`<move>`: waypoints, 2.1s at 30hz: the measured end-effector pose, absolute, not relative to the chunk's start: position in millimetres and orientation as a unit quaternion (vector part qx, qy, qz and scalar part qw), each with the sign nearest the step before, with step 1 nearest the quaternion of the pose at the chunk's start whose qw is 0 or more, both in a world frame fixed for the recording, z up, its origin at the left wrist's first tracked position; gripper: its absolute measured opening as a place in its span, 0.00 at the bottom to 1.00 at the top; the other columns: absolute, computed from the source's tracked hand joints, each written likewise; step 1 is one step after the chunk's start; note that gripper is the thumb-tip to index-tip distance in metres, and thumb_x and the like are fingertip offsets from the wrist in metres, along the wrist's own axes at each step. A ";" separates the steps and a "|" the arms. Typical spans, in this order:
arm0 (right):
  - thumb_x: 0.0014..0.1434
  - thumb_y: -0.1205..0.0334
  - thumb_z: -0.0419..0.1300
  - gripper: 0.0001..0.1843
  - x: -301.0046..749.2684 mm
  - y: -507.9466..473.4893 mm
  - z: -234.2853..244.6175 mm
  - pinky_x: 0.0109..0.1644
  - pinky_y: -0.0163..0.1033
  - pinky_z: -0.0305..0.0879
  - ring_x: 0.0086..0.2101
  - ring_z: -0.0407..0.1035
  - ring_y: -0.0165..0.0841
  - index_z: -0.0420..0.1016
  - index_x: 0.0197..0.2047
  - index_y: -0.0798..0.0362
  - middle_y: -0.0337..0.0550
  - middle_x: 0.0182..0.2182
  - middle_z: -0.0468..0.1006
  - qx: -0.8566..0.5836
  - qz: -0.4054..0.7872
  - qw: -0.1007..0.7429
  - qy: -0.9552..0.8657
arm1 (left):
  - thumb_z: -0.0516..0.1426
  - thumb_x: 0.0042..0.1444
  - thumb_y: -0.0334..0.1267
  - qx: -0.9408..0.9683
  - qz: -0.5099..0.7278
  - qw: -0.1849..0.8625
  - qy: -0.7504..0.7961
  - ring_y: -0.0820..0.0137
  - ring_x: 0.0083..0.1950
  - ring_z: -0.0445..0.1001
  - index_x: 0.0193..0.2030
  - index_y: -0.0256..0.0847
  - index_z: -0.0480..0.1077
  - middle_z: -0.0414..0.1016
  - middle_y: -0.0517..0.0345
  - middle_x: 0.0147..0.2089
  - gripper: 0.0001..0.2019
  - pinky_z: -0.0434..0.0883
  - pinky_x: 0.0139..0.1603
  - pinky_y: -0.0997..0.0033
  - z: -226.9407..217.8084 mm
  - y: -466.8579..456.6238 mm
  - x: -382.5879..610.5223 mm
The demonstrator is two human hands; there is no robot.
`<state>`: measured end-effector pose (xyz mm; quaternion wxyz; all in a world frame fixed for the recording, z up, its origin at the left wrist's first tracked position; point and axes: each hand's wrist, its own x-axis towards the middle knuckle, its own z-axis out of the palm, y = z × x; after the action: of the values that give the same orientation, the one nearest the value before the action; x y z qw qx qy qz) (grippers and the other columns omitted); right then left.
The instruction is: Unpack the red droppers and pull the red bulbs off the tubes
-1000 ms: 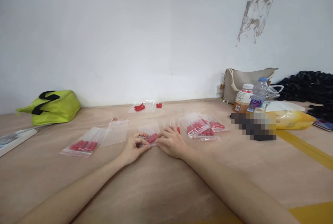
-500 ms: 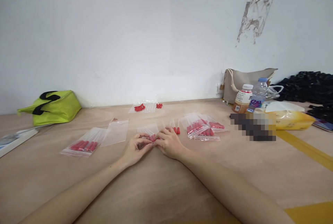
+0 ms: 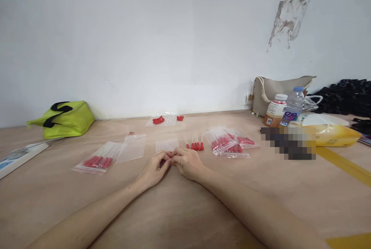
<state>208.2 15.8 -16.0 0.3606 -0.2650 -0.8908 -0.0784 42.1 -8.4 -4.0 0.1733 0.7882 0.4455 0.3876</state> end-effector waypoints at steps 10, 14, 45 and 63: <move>0.52 0.74 0.53 0.08 220.9 11.6 -8.1 0.43 0.36 0.64 0.39 0.68 0.29 0.71 0.29 0.53 0.45 0.43 0.69 -0.241 0.088 0.356 -0.898 | 0.47 0.57 0.37 0.727 0.460 0.085 0.502 0.68 0.43 0.69 0.30 0.40 0.64 0.70 0.54 0.39 0.08 0.65 0.46 0.65 -3.1 -8.9 32.7; 0.50 0.72 0.55 0.06 228.9 13.9 -5.3 0.45 0.37 0.64 0.45 0.67 0.32 0.71 0.26 0.53 0.44 0.38 0.74 -0.248 0.145 0.375 -0.881 | 0.48 0.58 0.39 0.806 0.398 0.094 0.428 0.67 0.56 0.62 0.43 0.40 0.65 0.67 0.52 0.50 0.10 0.60 0.56 0.63 2.2 -4.1 17.5; 0.44 0.68 0.62 0.15 225.8 21.6 -4.3 0.36 0.34 0.65 0.34 0.69 0.30 0.68 0.38 0.55 0.42 0.34 0.75 -0.388 0.390 0.322 -0.771 | 0.56 0.50 0.48 0.859 0.265 0.142 0.414 0.69 0.36 0.69 0.47 0.44 0.69 0.70 0.55 0.40 0.19 0.66 0.34 0.73 7.8 -9.1 -0.2; 0.42 0.66 0.63 0.16 230.5 20.6 7.1 0.29 0.31 0.61 0.26 0.65 0.25 0.64 0.35 0.54 0.34 0.25 0.69 -0.403 0.400 0.261 -0.781 | 0.55 0.51 0.49 0.853 0.247 0.164 0.430 0.71 0.36 0.67 0.44 0.41 0.70 0.69 0.56 0.38 0.17 0.64 0.35 0.74 10.6 -8.8 -0.7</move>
<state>230.5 20.6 7.1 0.2607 -0.4034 -0.7807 0.3998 -0.7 -8.8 10.6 0.1643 0.8529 0.4296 0.2471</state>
